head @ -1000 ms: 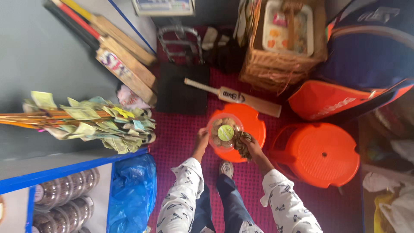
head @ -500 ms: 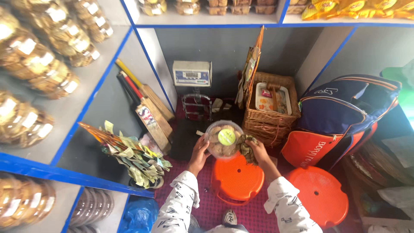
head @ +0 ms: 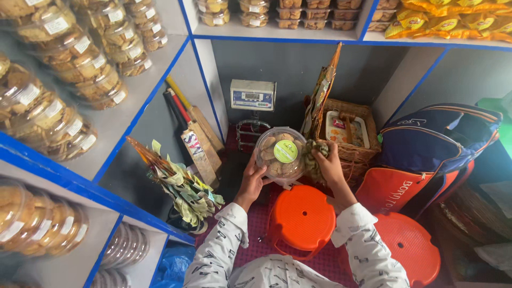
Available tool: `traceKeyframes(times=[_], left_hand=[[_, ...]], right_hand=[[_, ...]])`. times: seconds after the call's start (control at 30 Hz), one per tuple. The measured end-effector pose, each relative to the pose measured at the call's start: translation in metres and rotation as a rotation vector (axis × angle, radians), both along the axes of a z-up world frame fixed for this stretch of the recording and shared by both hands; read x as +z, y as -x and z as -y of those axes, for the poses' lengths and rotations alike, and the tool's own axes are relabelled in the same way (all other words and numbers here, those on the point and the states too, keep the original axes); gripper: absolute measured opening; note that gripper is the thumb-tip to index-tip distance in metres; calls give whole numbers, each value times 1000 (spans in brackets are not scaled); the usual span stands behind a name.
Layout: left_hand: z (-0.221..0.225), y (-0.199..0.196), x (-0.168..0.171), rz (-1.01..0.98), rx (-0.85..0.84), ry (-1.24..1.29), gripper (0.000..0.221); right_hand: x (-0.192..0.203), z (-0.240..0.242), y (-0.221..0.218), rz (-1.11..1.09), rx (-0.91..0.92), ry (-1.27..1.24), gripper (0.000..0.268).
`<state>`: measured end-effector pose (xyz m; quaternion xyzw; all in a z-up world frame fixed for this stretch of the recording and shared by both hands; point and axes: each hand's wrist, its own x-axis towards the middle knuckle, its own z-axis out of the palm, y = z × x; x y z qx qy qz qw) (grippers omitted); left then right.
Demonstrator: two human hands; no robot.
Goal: The person places containers of cookies onto shelves in a bakery storage or production area.
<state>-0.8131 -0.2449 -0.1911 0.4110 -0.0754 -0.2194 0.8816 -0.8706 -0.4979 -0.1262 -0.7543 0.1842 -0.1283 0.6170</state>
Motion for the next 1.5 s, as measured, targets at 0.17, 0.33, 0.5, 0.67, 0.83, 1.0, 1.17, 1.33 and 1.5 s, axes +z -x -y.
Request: traceKeyframes(times=[0.17,0.33,0.5,0.67,0.83,1.0,1.17,1.33,1.5], left_hand=[[-13,3,-8,73,-7,-35,88],[-18,15,-8,209,-49,-115,83],[-29,25,9,260,-8,-173,82],[-37,34,31,330,19,-275,79],[-32,30,7,269,110,-227,86],[-30,25,-16,242,134,-259,82],[-26,24,-26,238,148,-286,69],[-15,-1,-75,200,147,-268,67],[-21,-5,-76,274,165,-185,70]], right_hand=[[-30,26,-57,105,-21,478,40],[10,-5,-86,113,37,826,46],[26,-46,-100,58,142,1083,45],[30,-93,-98,142,196,1346,44],[16,-130,-100,281,281,1494,35],[-1,-146,-86,411,345,1525,32],[-2,-154,-65,434,389,1551,30],[25,-164,-22,348,531,1385,43],[6,-158,-7,353,536,1258,43]])
